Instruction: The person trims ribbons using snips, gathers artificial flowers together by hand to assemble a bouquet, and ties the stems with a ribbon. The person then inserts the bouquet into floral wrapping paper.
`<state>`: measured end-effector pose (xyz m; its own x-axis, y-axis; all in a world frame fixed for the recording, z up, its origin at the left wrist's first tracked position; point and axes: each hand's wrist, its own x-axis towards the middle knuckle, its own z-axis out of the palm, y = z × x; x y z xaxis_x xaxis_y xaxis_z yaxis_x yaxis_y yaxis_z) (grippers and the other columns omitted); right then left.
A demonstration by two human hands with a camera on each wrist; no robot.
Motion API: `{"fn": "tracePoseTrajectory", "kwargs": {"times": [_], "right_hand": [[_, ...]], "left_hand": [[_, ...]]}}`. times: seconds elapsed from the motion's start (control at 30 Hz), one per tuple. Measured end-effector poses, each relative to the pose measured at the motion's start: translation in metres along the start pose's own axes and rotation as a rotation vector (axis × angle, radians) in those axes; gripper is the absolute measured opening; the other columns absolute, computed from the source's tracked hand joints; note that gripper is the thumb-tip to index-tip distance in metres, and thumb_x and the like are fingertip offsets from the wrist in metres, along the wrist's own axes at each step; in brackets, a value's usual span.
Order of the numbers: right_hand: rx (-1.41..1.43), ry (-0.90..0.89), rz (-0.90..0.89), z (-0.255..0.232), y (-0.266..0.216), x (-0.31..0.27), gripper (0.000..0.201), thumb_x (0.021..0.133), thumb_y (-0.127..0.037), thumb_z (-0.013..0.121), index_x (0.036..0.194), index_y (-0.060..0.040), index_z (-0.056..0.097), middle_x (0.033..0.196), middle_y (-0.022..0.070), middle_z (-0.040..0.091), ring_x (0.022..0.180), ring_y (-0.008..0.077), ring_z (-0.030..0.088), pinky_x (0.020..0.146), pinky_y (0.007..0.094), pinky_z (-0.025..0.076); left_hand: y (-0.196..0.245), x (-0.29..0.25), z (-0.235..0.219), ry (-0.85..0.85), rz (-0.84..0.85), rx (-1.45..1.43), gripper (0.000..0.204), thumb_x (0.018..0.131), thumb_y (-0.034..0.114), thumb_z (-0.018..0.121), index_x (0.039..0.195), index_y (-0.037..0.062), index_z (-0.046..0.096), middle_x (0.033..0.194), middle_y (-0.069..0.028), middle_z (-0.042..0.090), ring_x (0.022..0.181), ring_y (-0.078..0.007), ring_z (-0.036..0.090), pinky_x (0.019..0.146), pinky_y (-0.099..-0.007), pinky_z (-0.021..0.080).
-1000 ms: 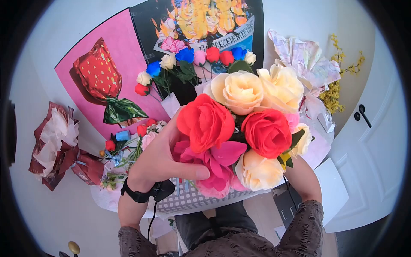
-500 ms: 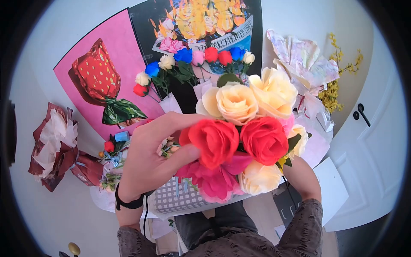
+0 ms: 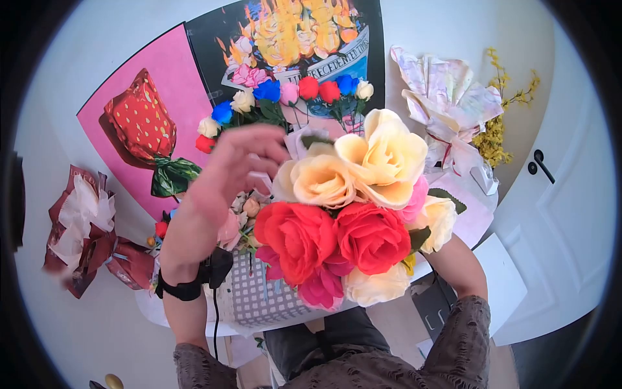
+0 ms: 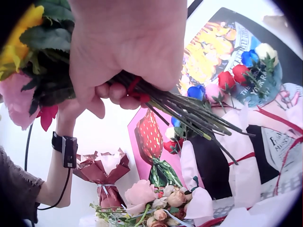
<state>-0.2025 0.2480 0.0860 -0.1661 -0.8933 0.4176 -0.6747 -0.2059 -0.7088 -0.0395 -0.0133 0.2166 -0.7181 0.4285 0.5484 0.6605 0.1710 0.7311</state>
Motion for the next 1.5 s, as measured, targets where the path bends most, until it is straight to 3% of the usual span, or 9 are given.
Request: {"fn": "tracePoseTrajectory", "kwargs": {"times": [0.13, 0.23, 0.3, 0.4, 0.57, 0.63, 0.87, 1.2, 1.5], "right_hand": [[-0.032, -0.014, -0.011, -0.010, 0.001, 0.012, 0.053, 0.086, -0.019, 0.062, 0.133, -0.0046, 0.041, 0.137, 0.0147, 0.042, 0.122, 0.0238, 0.044, 0.099, 0.0353, 0.037], [-0.056, -0.019, -0.013, -0.016, 0.002, 0.019, 0.054, 0.087, -0.019, 0.062, 0.134, -0.0046, 0.040, 0.137, 0.0148, 0.041, 0.123, 0.0239, 0.044, 0.100, 0.0354, 0.037], [-0.068, -0.027, -0.012, 0.003, 0.001, -0.004, 0.054, 0.087, -0.020, 0.062, 0.134, -0.0046, 0.040, 0.138, 0.0148, 0.041, 0.123, 0.0239, 0.044, 0.100, 0.0355, 0.037], [-0.092, -0.036, -0.021, 0.000, 0.001, -0.017, 0.054, 0.087, -0.020, 0.062, 0.134, -0.0045, 0.040, 0.138, 0.0149, 0.040, 0.124, 0.0240, 0.043, 0.101, 0.0356, 0.036], [-0.112, -0.044, -0.031, 0.004, 0.001, 0.010, 0.055, 0.087, -0.020, 0.061, 0.135, -0.0045, 0.039, 0.139, 0.0150, 0.040, 0.125, 0.0242, 0.042, 0.101, 0.0359, 0.036], [-0.117, -0.051, -0.036, -0.008, 0.004, -0.078, 0.055, 0.087, -0.020, 0.061, 0.135, -0.0045, 0.039, 0.139, 0.0151, 0.039, 0.125, 0.0242, 0.042, 0.102, 0.0360, 0.035], [-0.141, -0.094, -0.038, -0.007, 0.003, -0.024, 0.056, 0.087, -0.020, 0.061, 0.136, -0.0044, 0.038, 0.140, 0.0152, 0.038, 0.126, 0.0244, 0.041, 0.103, 0.0363, 0.034], [-0.155, -0.138, -0.060, -0.006, 0.003, 0.012, 0.057, 0.088, -0.021, 0.060, 0.137, -0.0044, 0.037, 0.142, 0.0155, 0.036, 0.128, 0.0247, 0.039, 0.104, 0.0367, 0.033], [-0.183, -0.193, -0.063, 0.002, 0.003, 0.034, 0.057, 0.088, -0.022, 0.060, 0.137, -0.0043, 0.036, 0.143, 0.0157, 0.035, 0.129, 0.0250, 0.038, 0.106, 0.0371, 0.032]], "left_hand": [[0.003, 0.024, 0.011, 0.097, 0.130, 0.092, 0.062, 0.094, 0.045, 0.050, 0.133, -0.0012, 0.036, 0.121, -0.0154, 0.051, 0.106, -0.0247, 0.053, 0.089, -0.0358, 0.043], [0.015, 0.046, 0.011, -0.050, 0.153, 0.179, 0.062, 0.096, 0.040, 0.045, 0.142, 0.0022, 0.027, 0.129, -0.0113, 0.046, 0.110, -0.0211, 0.051, 0.090, -0.0324, 0.040], [0.023, 0.056, 0.012, -0.425, 0.086, 0.291, 0.058, 0.094, 0.032, 0.053, 0.140, 0.0042, 0.030, 0.125, -0.0121, 0.050, 0.107, -0.0188, 0.053, 0.087, -0.0304, 0.042], [0.032, 0.058, 0.013, -0.581, 0.049, 0.497, 0.053, 0.092, 0.029, 0.058, 0.134, 0.0052, 0.036, 0.111, -0.0101, 0.057, 0.096, -0.0158, 0.055, 0.083, -0.0297, 0.044], [0.059, 0.068, 0.009, -0.468, -0.361, 0.251, 0.051, 0.091, 0.038, 0.057, 0.127, 0.0045, 0.042, 0.090, -0.0047, 0.060, 0.079, -0.0143, 0.055, 0.072, -0.0282, 0.044], [0.074, 0.083, 0.017, -0.495, -0.468, 0.617, 0.067, 0.086, 0.053, 0.058, 0.128, 0.0044, 0.042, 0.092, -0.0078, 0.061, 0.082, -0.0160, 0.057, 0.073, -0.0274, 0.044], [0.057, 0.092, 0.028, -0.856, -0.348, 0.859, 0.075, 0.072, 0.053, 0.069, 0.124, 0.0026, 0.050, 0.105, -0.0163, 0.064, 0.095, -0.0246, 0.062, 0.082, -0.0301, 0.047], [0.037, 0.072, 0.018, -0.848, -0.570, 0.437, 0.062, 0.071, 0.035, 0.075, 0.121, 0.0043, 0.055, 0.106, -0.0113, 0.064, 0.095, -0.0205, 0.062, 0.081, -0.0290, 0.048], [0.005, 0.056, 0.006, -0.822, -0.451, 0.318, 0.060, 0.078, 0.034, 0.072, 0.126, 0.0024, 0.051, 0.116, -0.0087, 0.060, 0.104, -0.0148, 0.057, 0.089, -0.0271, 0.045]]}}
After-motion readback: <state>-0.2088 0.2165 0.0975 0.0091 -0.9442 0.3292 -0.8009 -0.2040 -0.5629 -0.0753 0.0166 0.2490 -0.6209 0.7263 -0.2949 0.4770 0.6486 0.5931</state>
